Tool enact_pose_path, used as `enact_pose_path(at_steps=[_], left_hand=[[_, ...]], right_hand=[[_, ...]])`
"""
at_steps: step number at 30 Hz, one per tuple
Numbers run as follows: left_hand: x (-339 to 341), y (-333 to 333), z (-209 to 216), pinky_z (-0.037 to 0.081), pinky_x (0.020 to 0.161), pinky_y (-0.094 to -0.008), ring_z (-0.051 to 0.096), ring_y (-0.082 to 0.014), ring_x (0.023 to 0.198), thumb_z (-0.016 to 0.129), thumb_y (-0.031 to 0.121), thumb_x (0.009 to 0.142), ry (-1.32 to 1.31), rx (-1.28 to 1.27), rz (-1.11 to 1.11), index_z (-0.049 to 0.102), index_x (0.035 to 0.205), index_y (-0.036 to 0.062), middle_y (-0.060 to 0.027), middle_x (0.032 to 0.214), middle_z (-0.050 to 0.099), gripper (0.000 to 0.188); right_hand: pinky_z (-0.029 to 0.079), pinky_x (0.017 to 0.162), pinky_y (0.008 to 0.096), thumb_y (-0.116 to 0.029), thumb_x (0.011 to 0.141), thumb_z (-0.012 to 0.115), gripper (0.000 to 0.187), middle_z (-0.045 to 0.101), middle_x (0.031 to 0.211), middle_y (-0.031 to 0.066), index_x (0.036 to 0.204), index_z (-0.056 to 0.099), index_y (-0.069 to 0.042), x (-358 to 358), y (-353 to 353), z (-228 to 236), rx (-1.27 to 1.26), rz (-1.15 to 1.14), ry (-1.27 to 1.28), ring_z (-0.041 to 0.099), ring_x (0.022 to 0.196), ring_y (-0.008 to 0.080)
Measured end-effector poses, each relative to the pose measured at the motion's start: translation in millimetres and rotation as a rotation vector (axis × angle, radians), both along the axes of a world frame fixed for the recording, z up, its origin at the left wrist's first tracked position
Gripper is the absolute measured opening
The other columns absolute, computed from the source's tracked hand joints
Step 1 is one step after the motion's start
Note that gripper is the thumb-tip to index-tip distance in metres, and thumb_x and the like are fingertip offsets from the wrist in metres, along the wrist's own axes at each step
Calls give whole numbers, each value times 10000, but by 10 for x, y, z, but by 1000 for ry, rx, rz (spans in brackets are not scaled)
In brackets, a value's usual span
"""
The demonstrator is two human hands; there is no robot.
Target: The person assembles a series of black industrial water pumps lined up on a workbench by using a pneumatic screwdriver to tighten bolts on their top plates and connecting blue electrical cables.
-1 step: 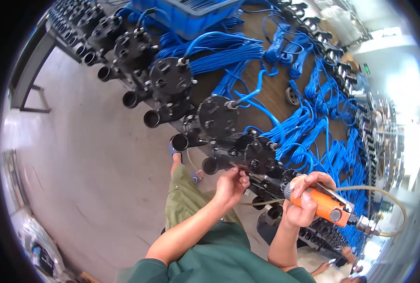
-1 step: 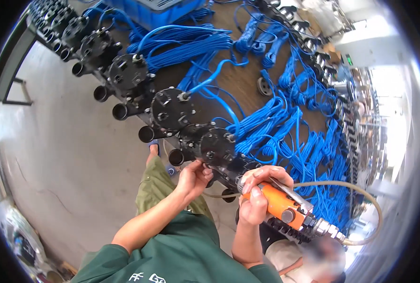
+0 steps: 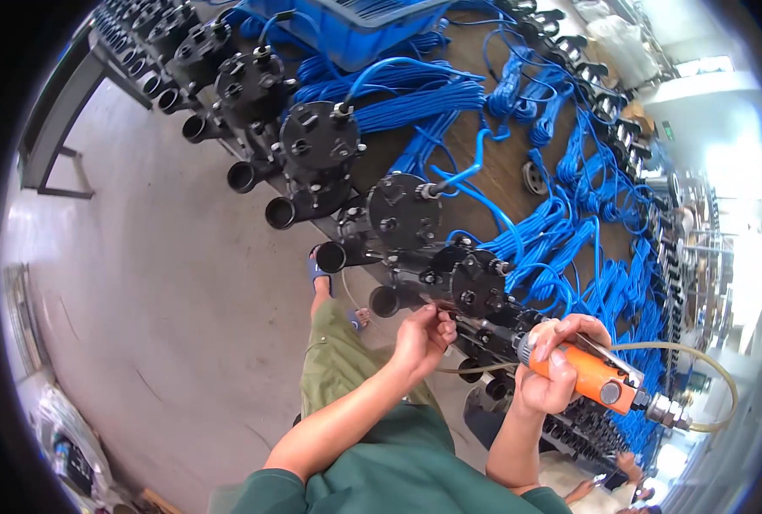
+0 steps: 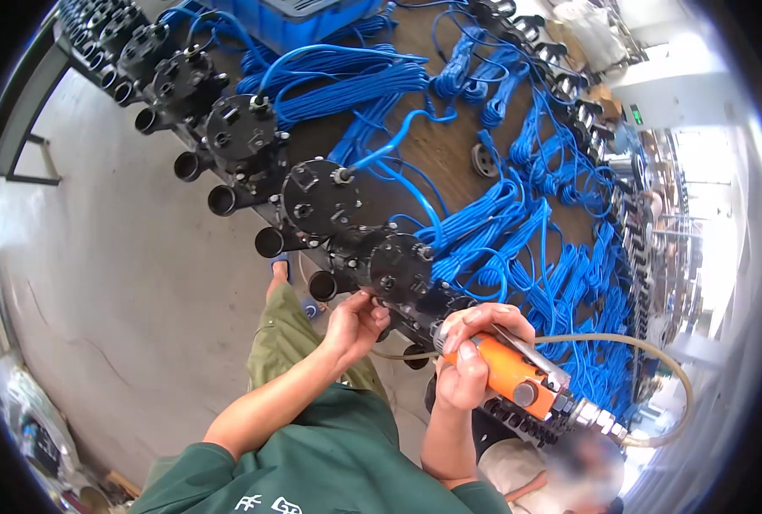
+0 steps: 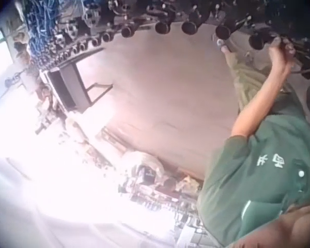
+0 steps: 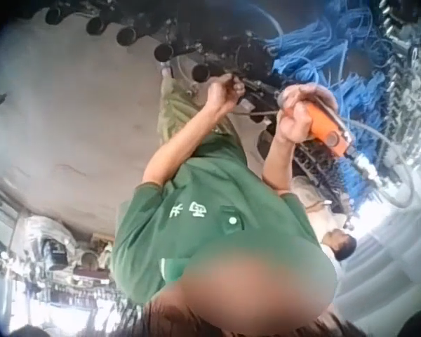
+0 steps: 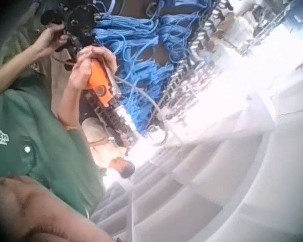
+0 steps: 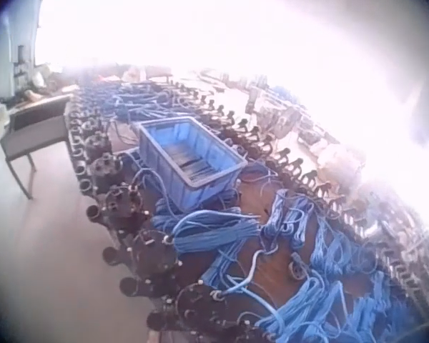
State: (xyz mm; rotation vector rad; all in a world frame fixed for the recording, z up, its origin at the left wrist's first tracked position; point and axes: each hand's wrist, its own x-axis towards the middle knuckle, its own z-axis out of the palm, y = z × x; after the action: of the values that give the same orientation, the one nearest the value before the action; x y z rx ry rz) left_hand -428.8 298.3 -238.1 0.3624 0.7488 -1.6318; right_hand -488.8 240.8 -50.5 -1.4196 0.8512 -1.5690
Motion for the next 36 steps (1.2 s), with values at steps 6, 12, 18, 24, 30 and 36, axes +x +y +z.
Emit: enact_pose_path(at_steps=[6,12,18,24,30,36], left_hand=[[50,31,51,460,618,-333,563,-202,678,428,150,1035,-23,-41,39,564,1014,7,-91,804,607,199],[60,38,94,449,626,-349,552,-215,684,459,131,1015,-59,-10,40,574,968,15,-97,809,605,170],[71,25,105,458,613,-349,572,-221,672,459,139,1019,-69,0,42,555,940,21,-111,799,622,171],[195,13,140,462,619,-354,578,-220,674,458,154,1022,-136,111,-104,582,897,38,-97,784,619,210],[487,143,358,523,805,-413,610,-288,895,810,116,771,-1823,41,-382,463,1240,-32,-148,1015,597,602],[687,-139,165,381,1115,-434,412,-428,1347,889,149,593,-2167,-282,-236,181,1527,-10,-287,1494,327,1183]], right_hand=[[487,611,292,-119,773,591,433,581,967,145,1169,510,35,54,33,8,35,77,21,551,610,129],[490,598,286,-120,768,593,441,583,970,146,1173,511,35,61,1,14,45,93,11,550,604,130],[486,585,287,-86,743,589,360,539,923,113,1082,502,-2,113,2,-95,14,121,18,539,584,145],[504,557,302,-33,804,606,274,558,864,126,1061,517,6,83,-57,-221,-68,302,213,522,553,143],[515,528,291,-12,779,615,228,603,839,152,995,557,33,69,-88,-256,-31,339,137,558,560,158],[511,573,282,-5,812,574,353,635,939,184,1155,512,52,166,-65,-101,37,360,141,568,616,144]])
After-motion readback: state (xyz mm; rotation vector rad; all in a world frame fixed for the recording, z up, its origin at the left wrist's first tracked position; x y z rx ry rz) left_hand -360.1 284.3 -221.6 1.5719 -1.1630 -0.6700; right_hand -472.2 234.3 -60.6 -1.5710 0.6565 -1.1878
